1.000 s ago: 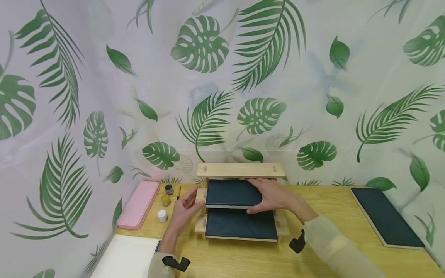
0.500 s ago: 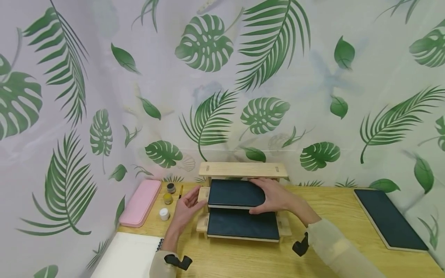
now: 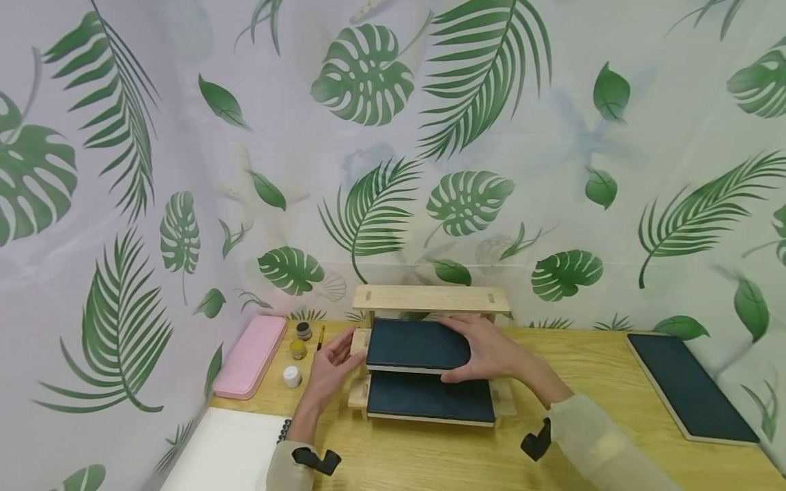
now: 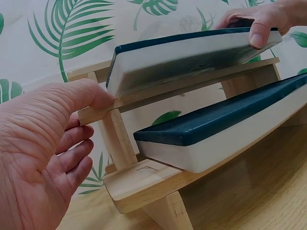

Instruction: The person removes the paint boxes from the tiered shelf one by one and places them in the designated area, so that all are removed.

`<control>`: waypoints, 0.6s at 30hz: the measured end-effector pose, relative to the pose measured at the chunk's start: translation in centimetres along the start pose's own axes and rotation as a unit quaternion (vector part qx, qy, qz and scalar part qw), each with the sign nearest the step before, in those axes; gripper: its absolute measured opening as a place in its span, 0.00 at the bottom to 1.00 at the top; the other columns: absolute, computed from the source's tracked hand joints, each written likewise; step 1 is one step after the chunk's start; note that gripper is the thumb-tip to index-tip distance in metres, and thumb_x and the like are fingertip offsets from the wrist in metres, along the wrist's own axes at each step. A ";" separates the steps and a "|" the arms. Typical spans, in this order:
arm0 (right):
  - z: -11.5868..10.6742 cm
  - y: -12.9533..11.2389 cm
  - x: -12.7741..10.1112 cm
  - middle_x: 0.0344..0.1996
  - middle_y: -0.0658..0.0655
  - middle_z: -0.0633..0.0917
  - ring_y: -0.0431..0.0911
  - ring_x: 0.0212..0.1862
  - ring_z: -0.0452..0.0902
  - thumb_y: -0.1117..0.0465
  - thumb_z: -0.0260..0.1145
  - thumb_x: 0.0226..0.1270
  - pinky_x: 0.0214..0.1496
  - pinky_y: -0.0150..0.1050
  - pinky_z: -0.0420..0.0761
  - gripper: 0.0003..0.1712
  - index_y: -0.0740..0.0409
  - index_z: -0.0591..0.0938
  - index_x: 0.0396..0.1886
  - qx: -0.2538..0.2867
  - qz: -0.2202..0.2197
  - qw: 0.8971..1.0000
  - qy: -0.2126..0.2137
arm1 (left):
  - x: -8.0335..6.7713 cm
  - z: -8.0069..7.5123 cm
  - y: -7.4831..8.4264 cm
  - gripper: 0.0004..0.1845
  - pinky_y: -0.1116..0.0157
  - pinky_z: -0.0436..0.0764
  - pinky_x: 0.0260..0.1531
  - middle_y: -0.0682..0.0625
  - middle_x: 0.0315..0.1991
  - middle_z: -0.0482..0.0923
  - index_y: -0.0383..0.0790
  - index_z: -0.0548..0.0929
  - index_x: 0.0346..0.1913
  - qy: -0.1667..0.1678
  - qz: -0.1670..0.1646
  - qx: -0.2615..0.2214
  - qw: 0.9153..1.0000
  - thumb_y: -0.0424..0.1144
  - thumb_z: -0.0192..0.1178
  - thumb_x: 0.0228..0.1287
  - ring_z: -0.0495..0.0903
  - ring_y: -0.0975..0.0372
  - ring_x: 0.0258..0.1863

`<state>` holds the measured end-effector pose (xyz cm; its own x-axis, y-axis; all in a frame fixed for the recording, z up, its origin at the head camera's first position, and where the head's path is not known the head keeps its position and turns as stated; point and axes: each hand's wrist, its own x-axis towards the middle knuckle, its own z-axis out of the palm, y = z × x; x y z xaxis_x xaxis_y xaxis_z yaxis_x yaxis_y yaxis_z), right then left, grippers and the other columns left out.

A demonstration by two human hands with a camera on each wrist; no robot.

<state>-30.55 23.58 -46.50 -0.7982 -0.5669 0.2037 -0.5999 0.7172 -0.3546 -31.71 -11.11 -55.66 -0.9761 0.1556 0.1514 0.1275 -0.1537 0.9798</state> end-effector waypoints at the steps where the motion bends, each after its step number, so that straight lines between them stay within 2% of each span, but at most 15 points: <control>1: 0.0 -0.2 -0.1 0.72 0.65 0.74 0.64 0.70 0.70 0.26 0.77 0.49 0.65 0.68 0.74 0.62 0.55 0.71 0.78 -0.001 -0.004 1.000 0.005 | 0.0 0.0 0.0 0.34 0.69 0.73 0.68 0.38 0.77 0.67 0.33 0.70 0.76 0.001 0.000 -0.001 1.000 0.27 0.68 0.69 0.64 0.48 0.78; 6: -0.4 -0.9 -1.0 0.72 0.64 0.73 0.62 0.70 0.69 0.28 0.77 0.51 0.63 0.68 0.73 0.61 0.54 0.70 0.79 -0.001 -0.008 1.000 0.025 | 0.0 0.1 0.0 0.34 0.69 0.73 0.68 0.39 0.77 0.67 0.34 0.71 0.76 0.007 -0.001 0.004 1.000 0.27 0.68 0.69 0.65 0.49 0.77; 11: -1.0 -1.4 -2.1 0.71 0.63 0.74 0.63 0.69 0.69 0.29 0.77 0.51 0.64 0.69 0.72 0.61 0.56 0.70 0.79 -0.015 0.008 0.999 0.036 | 0.0 0.1 -0.1 0.35 0.69 0.74 0.68 0.40 0.76 0.68 0.33 0.70 0.77 0.008 -0.002 0.010 1.000 0.28 0.68 0.69 0.66 0.49 0.77; 18: -3.1 -2.1 -4.2 0.71 0.65 0.74 0.66 0.70 0.68 0.29 0.78 0.52 0.65 0.70 0.72 0.61 0.58 0.70 0.79 -0.027 0.025 0.998 0.051 | -0.1 0.0 -0.2 0.35 0.69 0.75 0.66 0.39 0.76 0.68 0.34 0.70 0.77 0.004 -0.005 0.007 1.000 0.29 0.68 0.69 0.65 0.49 0.77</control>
<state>-26.13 25.74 -43.75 -0.8273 -0.4872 0.2797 -0.5586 0.7661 -0.3178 -31.66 -11.08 -55.92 -0.9788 0.1487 0.1408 0.1202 -0.1390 0.9830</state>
